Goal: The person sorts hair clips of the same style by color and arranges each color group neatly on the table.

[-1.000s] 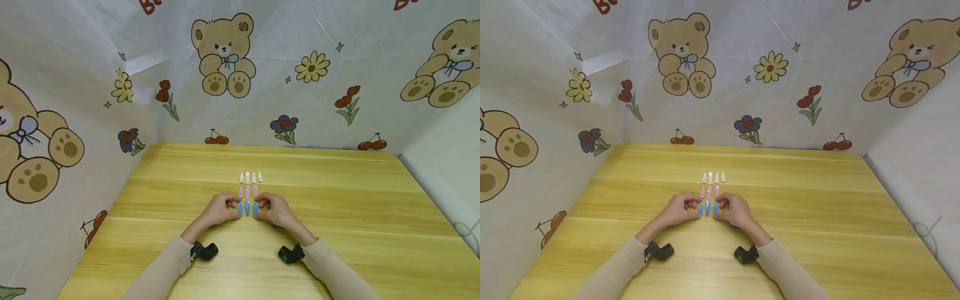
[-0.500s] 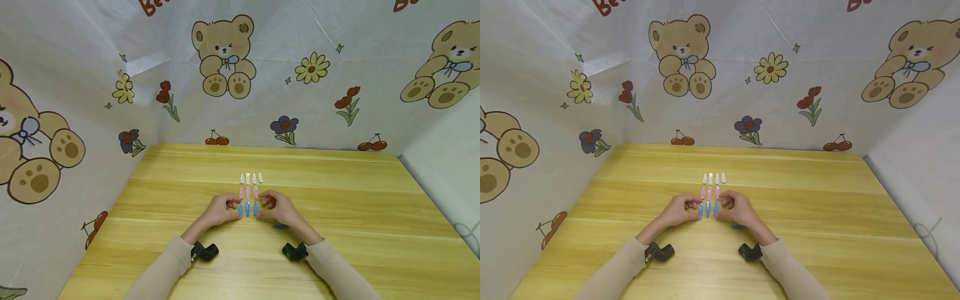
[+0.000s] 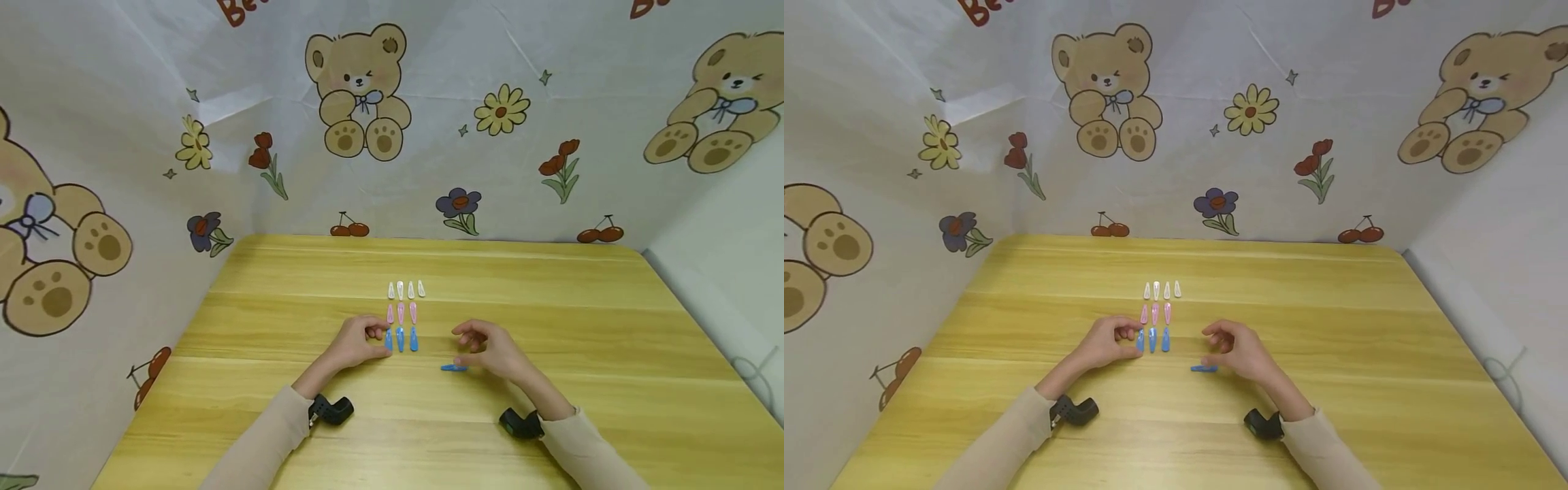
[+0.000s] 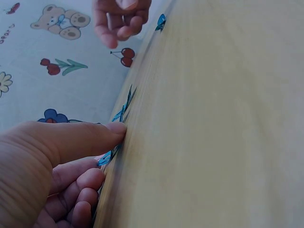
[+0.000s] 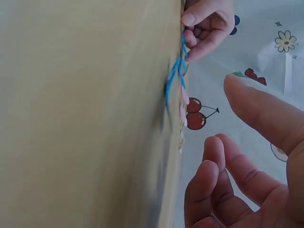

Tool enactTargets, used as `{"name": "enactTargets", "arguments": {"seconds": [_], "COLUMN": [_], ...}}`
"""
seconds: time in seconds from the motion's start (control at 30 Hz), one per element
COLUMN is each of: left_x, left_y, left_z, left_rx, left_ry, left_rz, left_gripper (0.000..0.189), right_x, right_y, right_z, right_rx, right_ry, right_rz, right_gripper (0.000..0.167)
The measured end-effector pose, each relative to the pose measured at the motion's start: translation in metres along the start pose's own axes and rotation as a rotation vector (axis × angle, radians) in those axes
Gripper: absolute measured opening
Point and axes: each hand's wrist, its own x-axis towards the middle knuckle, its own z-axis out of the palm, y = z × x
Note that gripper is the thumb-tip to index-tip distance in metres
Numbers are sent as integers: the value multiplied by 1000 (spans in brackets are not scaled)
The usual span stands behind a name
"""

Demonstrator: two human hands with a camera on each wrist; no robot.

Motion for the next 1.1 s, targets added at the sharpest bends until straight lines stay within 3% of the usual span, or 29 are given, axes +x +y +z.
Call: {"name": "enactTargets", "arguments": {"seconds": [0.53,1.1], "left_x": [-1,-1], "left_y": [1,-1], "left_z": [0,1], "left_rx": [2,-9], "left_ry": [0,3], "left_rz": [0,15], "left_gripper": [41,41], "right_x": [-26,-24], "right_y": [6,6], "right_z": [-3,13], "right_rx": [-9,-102], "right_ry": [-99,35], "right_rz": [19,43], "right_gripper": [34,38]}}
